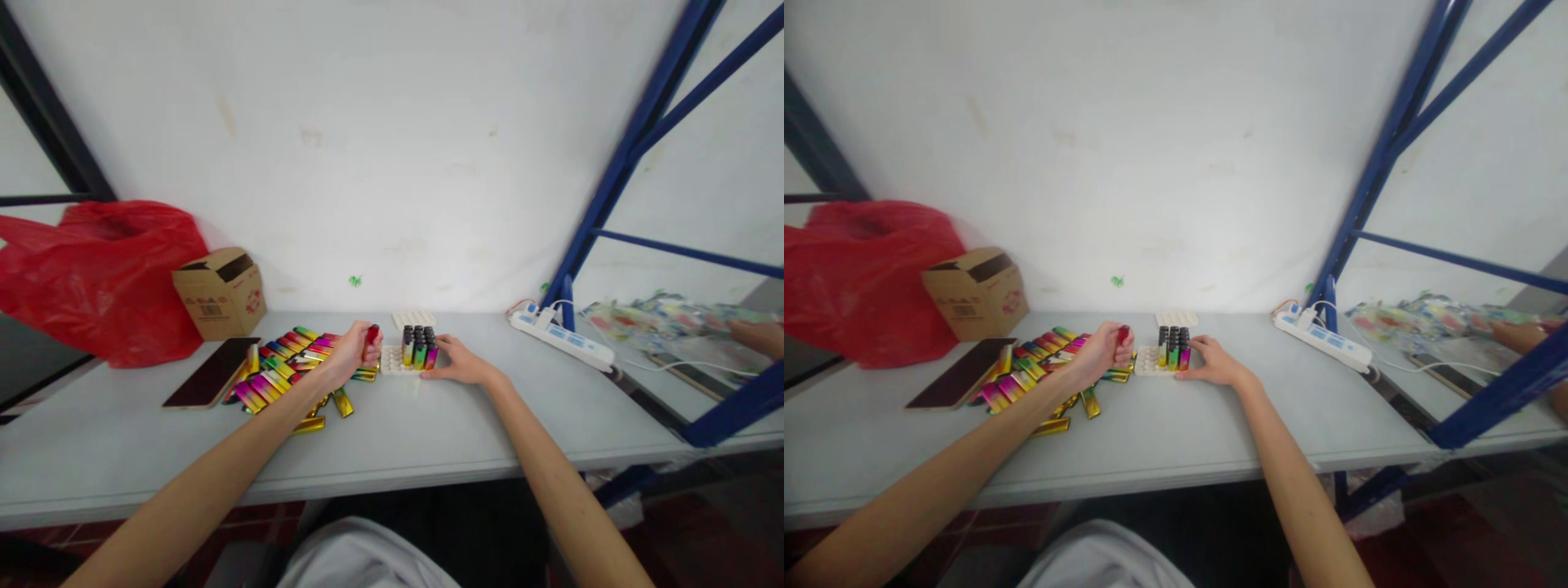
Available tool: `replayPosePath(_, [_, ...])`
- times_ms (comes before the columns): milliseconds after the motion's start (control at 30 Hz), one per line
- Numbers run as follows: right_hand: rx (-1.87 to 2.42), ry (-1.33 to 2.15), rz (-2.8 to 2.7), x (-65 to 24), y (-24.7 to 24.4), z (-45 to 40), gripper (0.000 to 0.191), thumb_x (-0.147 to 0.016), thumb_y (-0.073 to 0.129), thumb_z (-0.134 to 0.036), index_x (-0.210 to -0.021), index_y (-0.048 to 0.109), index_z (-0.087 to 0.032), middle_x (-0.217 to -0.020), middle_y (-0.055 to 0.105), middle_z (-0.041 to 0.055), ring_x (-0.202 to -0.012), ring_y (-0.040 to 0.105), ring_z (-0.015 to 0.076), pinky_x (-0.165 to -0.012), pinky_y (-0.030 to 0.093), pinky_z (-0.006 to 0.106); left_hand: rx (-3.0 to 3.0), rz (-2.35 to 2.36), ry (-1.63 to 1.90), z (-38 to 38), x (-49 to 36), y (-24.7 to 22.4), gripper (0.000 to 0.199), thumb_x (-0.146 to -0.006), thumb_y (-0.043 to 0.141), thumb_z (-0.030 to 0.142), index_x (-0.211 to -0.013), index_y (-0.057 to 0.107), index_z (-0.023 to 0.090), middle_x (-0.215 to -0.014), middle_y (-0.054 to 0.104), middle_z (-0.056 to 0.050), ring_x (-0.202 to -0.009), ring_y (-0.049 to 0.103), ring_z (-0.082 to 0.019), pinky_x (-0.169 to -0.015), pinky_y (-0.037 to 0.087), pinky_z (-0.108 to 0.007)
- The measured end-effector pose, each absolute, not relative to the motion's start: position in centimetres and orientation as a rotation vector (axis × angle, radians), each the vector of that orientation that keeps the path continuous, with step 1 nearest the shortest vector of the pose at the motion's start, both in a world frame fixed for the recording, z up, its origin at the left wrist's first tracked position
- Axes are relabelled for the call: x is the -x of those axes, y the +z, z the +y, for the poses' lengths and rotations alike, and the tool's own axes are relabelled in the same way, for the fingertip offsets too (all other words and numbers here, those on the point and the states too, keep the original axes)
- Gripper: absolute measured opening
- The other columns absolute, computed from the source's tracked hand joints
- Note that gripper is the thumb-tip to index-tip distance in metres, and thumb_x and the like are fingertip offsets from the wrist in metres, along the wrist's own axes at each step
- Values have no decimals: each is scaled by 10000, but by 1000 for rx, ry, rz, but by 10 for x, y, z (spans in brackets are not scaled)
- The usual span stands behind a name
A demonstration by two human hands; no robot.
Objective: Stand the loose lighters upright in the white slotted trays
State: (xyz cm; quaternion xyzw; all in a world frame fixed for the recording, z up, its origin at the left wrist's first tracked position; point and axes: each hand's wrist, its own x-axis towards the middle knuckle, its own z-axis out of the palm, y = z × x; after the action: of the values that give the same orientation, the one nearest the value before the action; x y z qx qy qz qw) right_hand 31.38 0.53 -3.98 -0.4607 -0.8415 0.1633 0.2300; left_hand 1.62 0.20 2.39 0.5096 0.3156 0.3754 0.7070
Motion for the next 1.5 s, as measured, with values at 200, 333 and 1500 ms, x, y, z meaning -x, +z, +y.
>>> replayPosePath(200, [1255, 459, -2295, -314, -41, 6, 899, -777, 812, -731, -1460, 631, -174, -1470, 580, 194, -1358, 556, 376, -1203, 422, 547, -1204, 689, 826, -4, -19, 25, 336, -924, 484, 451, -735, 544, 179, -613, 389, 35, -521, 369, -114, -499, 354, -222])
replayPosePath(333, [1255, 443, -2295, -314, -42, 7, 871, -771, 821, -728, -1428, 658, -180, -1444, 597, 189, -1339, 567, 371, -1200, 426, 542, -1238, 689, 862, -6, -23, 22, 312, -896, 566, 504, -865, 553, 194, -647, 497, 31, -542, 445, -128, -516, 406, -241])
replayPosePath(1500, [1226, 440, -2305, -312, -39, 6, 808, -782, 839, -674, -1406, 662, -193, -1426, 607, 170, -1327, 570, 356, -1183, 436, 527, -2295, 817, 978, -5, -37, 6, 251, -955, 652, 385, -1113, 744, 213, -1041, 824, -67, -882, 769, -235, -852, 602, -356])
